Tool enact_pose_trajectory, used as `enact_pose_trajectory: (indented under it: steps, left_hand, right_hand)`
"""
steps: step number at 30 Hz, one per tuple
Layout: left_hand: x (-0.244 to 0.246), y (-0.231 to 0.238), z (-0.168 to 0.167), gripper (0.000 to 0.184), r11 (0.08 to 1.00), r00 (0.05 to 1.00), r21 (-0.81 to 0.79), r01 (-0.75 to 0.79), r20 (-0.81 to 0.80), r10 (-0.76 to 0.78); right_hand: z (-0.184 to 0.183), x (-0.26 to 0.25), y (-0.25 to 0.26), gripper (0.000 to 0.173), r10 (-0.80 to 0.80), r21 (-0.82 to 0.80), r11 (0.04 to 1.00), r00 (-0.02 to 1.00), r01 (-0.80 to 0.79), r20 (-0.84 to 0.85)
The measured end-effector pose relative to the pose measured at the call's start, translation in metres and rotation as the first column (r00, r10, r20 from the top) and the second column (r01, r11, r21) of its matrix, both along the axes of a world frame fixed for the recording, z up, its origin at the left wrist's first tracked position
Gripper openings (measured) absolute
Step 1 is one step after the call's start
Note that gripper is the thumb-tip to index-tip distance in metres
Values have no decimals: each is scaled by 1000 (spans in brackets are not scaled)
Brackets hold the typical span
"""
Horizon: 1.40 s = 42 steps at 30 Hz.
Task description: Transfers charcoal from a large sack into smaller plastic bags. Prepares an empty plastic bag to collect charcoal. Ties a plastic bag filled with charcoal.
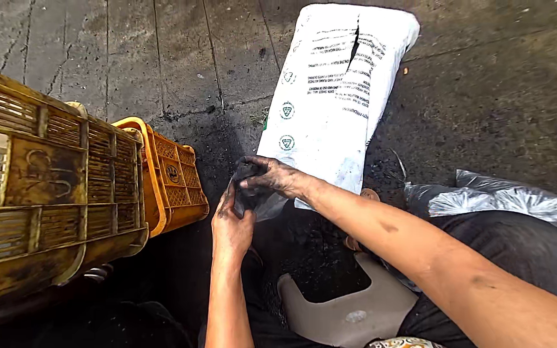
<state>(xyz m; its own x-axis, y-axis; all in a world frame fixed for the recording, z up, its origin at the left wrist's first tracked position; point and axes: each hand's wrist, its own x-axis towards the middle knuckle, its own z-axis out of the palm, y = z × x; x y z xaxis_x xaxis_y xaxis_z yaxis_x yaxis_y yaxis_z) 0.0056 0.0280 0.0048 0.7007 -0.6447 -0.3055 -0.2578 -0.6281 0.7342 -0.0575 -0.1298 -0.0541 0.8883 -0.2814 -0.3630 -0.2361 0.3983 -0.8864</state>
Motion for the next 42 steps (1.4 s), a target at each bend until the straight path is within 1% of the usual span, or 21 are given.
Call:
enact_pose_trajectory:
  steps: [1, 3, 5, 7, 9, 11, 15, 18, 19, 21, 22, 23, 25, 26, 28, 30, 32, 34, 38, 40, 42]
  left_hand:
    - [1, 0, 1, 61, 1000, 1000, 1, -22, -7, 22]
    - [3, 2, 2, 61, 998, 997, -5, -65, -39, 65]
    - [4, 2, 3, 61, 994, 991, -26, -110, -74, 108]
    - [5, 2, 2, 61, 989, 987, -51, -142, -87, 137]
    - [7, 3, 1, 63, 978, 977, -78, -195, -99, 187]
    - [10, 5, 3, 66, 956, 955, -112, -272, -156, 253]
    - [13, 7, 9, 64, 888, 902, -215, -406, -251, 351]
    - [14, 8, 10, 63, 863, 887, -244, -442, -264, 379]
    - [15, 9, 10, 63, 858, 884, -243, -452, -255, 393]
    - [18, 12, 10, 63, 849, 877, -244, -469, -247, 413]
    - [19, 13, 10, 63, 841, 871, -251, -479, -256, 420]
    - [19, 14, 11, 63, 833, 865, -260, -488, -269, 423]
    - [19, 15, 12, 64, 819, 855, -276, -503, -299, 424]
    - [19, 16, 13, 63, 814, 850, -279, -510, -312, 426]
    - [20, 16, 14, 63, 813, 845, -272, -514, -324, 426]
    - [19, 15, 15, 63, 817, 843, -262, -514, -330, 424]
    - [18, 15, 14, 62, 813, 842, -268, -516, -331, 425]
    - [18, 15, 14, 61, 816, 845, -272, -511, -331, 419]
    - [19, 18, 14, 60, 823, 856, -278, -495, -317, 408]
    - [17, 17, 13, 60, 833, 863, -275, -480, -316, 393]
    - [16, 15, 11, 61, 850, 876, -269, -452, -313, 367]
  right_hand:
    - [-1, 4, 9, 55, -51, -52, 997, 998, 53, 38]
    - [-2, 10, 26, 53, -114, -230, 963, 986, 139, 118]
    - [-8, 14, 41, 51, -140, -432, 876, 970, 215, 200]
    - [-14, 17, 53, 48, -132, -556, 790, 958, 257, 256]
    - [-17, 21, 61, 46, -93, -618, 740, 950, 266, 297]
    - [-15, 22, 64, 47, -33, -660, 714, 953, 232, 300]
    - [-10, 22, 57, 42, -11, -718, 670, 969, 190, 247]
    - [-19, 26, 53, 33, -29, -758, 583, 940, 292, 339]
    - [-20, 27, 52, 30, -20, -771, 563, 937, 298, 348]
    - [-17, 29, 49, 27, 37, -779, 579, 946, 242, 321]
    - [-15, 29, 47, 29, 58, -777, 595, 953, 206, 298]
    - [-14, 29, 45, 32, 53, -771, 609, 960, 188, 276]
    - [-18, 29, 37, 35, -20, -800, 579, 984, 158, 179]
    - [-21, 28, 31, 34, -39, -826, 556, 996, 88, 79]
    - [-21, 25, 20, 37, -10, -851, 509, 988, -130, -157]
    - [-20, 21, 13, 43, 63, -820, 458, 933, -343, -355]
    - [-19, 19, 7, 50, 128, -764, 432, 871, -480, -475]
    - [-17, 16, -1, 52, 192, -712, 459, 841, -532, -506]
    - [-17, 5, -21, 41, 336, -623, 574, 847, -531, -412]
    - [-20, -1, -23, 45, 334, -597, 582, 832, -552, -444]
    - [-24, -5, -19, 38, 259, -616, 556, 821, -557, -509]
